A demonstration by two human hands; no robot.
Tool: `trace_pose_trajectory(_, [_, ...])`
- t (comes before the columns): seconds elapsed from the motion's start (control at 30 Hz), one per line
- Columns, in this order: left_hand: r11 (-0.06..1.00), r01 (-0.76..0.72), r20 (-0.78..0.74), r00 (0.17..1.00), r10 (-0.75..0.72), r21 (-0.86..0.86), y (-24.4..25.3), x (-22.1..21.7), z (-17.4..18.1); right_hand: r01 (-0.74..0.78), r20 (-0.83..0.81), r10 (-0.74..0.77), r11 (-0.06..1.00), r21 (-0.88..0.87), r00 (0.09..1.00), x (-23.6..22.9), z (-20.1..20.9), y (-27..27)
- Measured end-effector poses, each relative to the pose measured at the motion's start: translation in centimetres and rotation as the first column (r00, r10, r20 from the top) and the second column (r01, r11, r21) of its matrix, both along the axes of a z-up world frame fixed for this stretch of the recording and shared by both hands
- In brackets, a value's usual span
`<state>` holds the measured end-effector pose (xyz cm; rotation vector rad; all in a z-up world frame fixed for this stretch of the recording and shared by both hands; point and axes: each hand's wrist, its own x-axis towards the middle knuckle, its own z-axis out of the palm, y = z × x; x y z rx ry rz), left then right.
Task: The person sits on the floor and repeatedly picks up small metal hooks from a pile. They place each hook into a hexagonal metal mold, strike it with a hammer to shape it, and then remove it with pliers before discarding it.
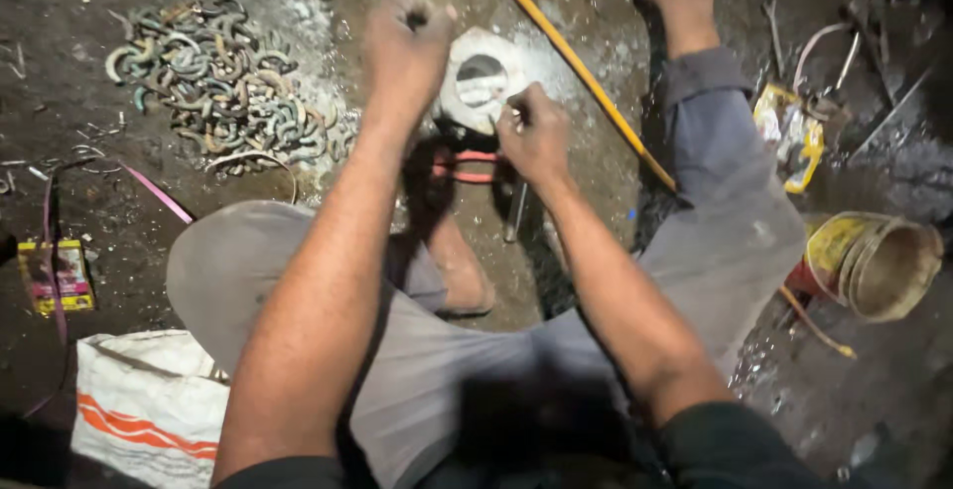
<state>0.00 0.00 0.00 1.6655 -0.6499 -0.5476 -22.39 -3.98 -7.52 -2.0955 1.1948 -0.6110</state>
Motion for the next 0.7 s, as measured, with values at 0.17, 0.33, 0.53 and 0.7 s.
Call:
trace_pose_trajectory(0.17, [0.997,0.020,0.046,0.999,-0.024,0.080,0.8,-2.1,-0.3,-0.159,-0.245,0.135,0.984,-0.084,0.960,-0.4,0.4,0.6])
trace_pose_trajectory(0.33, [0.984,0.088,0.163,0.980,-0.113,0.154,1.7,-3.4,-0.2,-0.102,0.005,0.107,0.966,-0.239,0.994,-0.6,0.3,2.3])
trace_pose_trajectory(0.53, [0.906,0.261,0.338,0.864,-0.373,0.334,1.3,-3.5,0.2,0.018,0.121,0.009,0.976,-0.217,0.993,-0.5,0.3,1.3])
trace_pose_trajectory(0.7, [0.725,0.420,0.359,0.665,-0.655,0.545,1.7,-4.0,0.1,-0.079,-0.083,0.076,0.996,-0.030,0.994,0.2,2.6,1.2])
